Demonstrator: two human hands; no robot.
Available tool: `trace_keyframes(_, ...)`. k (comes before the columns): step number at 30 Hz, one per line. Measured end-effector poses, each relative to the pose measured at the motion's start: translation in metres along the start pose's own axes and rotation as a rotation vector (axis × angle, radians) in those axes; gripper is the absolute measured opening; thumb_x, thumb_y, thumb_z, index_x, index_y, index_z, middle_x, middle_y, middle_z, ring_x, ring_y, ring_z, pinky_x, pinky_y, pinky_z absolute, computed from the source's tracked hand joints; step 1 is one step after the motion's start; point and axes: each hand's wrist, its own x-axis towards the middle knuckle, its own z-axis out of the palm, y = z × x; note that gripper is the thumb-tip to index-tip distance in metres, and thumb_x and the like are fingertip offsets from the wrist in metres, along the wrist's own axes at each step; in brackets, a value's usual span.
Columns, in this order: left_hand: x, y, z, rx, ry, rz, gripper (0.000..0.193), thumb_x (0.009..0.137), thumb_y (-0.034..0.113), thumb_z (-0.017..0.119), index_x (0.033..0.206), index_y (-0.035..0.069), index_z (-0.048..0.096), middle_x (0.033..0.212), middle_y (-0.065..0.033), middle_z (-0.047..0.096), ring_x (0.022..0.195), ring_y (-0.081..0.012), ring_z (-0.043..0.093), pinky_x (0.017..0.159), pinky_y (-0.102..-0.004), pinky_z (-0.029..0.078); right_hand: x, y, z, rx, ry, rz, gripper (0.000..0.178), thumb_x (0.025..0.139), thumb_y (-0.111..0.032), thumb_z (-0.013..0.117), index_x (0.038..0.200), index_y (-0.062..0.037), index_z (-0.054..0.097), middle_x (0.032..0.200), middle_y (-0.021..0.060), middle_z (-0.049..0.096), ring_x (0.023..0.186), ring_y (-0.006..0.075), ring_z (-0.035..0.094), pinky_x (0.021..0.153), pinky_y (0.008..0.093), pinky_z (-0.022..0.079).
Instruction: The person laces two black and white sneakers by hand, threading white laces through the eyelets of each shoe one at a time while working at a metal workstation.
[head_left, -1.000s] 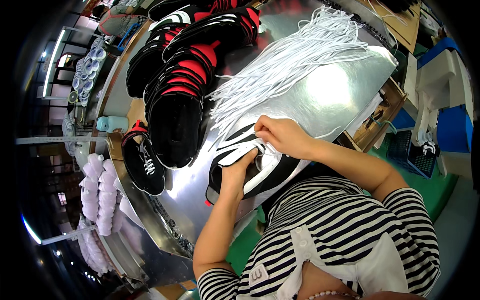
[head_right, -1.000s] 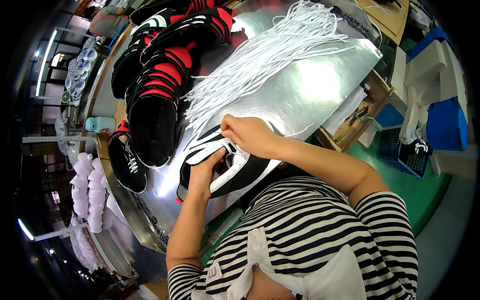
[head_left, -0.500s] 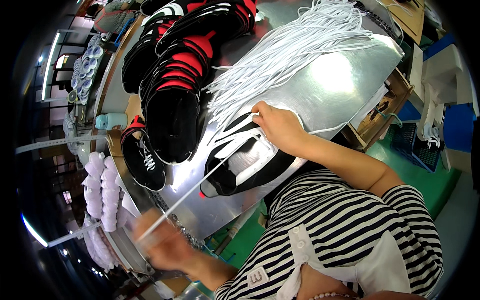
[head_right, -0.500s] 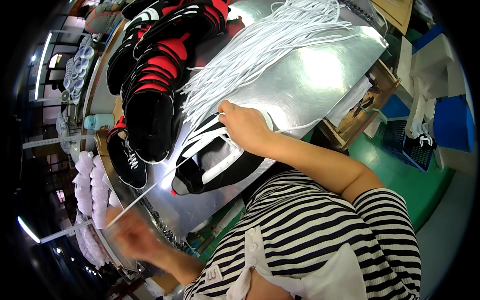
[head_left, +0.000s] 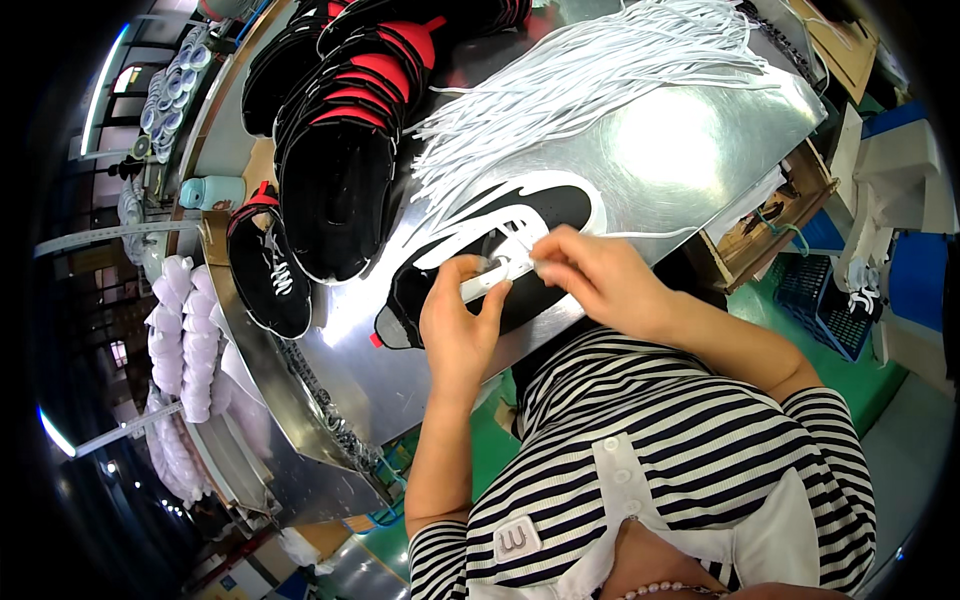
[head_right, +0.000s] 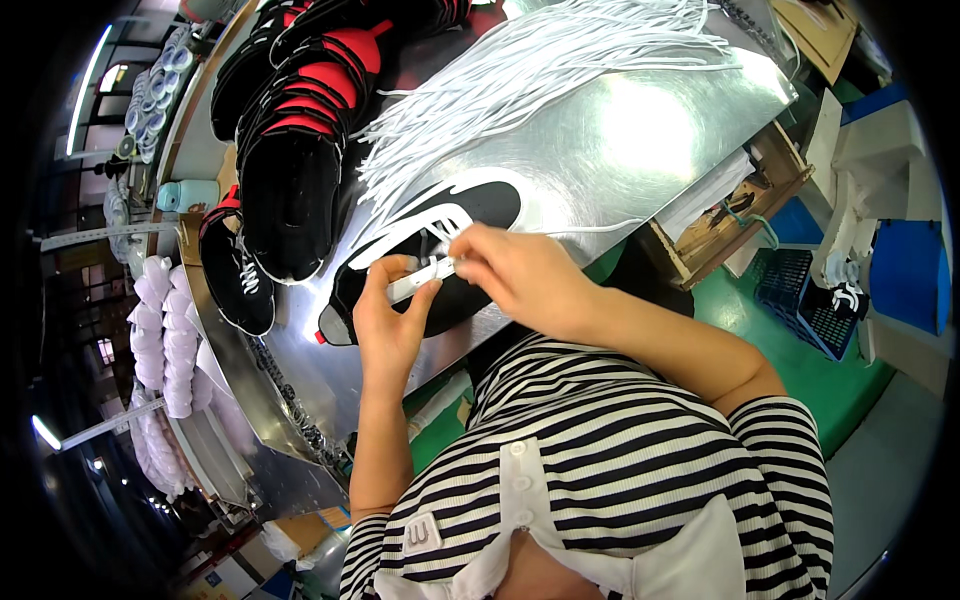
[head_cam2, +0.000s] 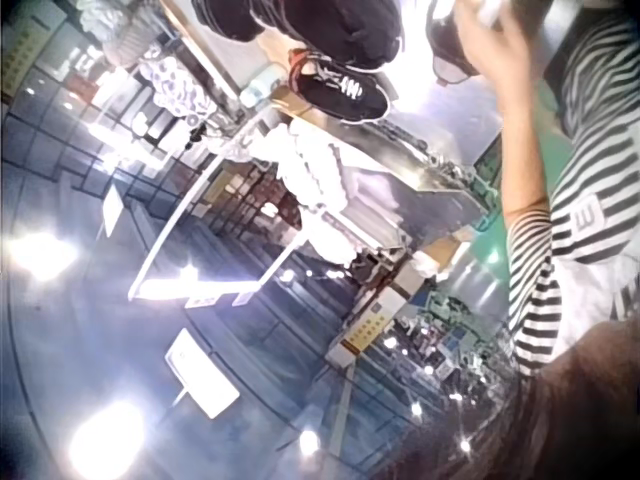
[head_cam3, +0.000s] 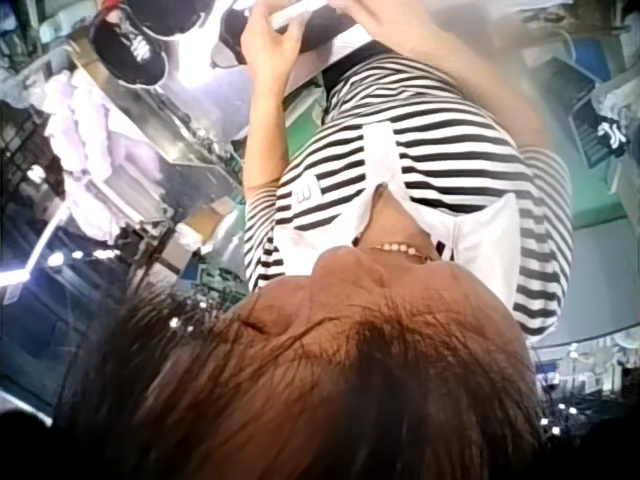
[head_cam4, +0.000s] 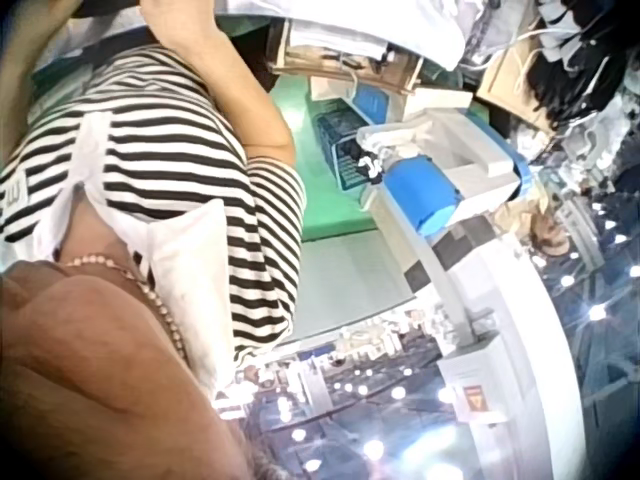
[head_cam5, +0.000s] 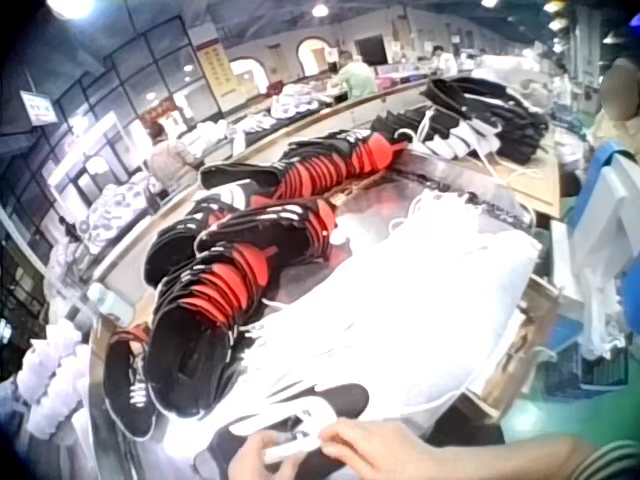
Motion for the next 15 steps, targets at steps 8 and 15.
trace_keyframes(8, 0.001, -0.006, -0.004, -0.028, -0.071, -0.035, 0.023, 0.076, 0.012, 0.08, 0.089, 0.0, 0.065, 0.077, -0.0048, 0.067, 0.068, -0.0091, 0.057, 0.065, -0.0253, 0.047, -0.005, 0.008, 0.013, -0.094, -0.07, 0.007, 0.013, 0.094, -0.01, 0.059, 0.104, -0.0018, 0.056, 0.088, 0.0144, 0.067, 0.079, 0.03, 0.068, 0.068, 0.0359, 0.052)
trace_keyframes(15, -0.015, -0.005, 0.005, -0.159, -0.113, 0.126, 0.015, 0.081, 0.007, 0.076, 0.088, -0.001, 0.065, 0.076, -0.0064, 0.066, 0.068, -0.0101, 0.057, 0.064, -0.0245, 0.046, 0.001, 0.002, 0.033, -0.153, -0.093, 0.162, 0.016, 0.094, -0.011, 0.058, 0.103, -0.0021, 0.05, 0.082, 0.0173, 0.066, 0.076, 0.0368, 0.066, 0.066, 0.0412, 0.051)
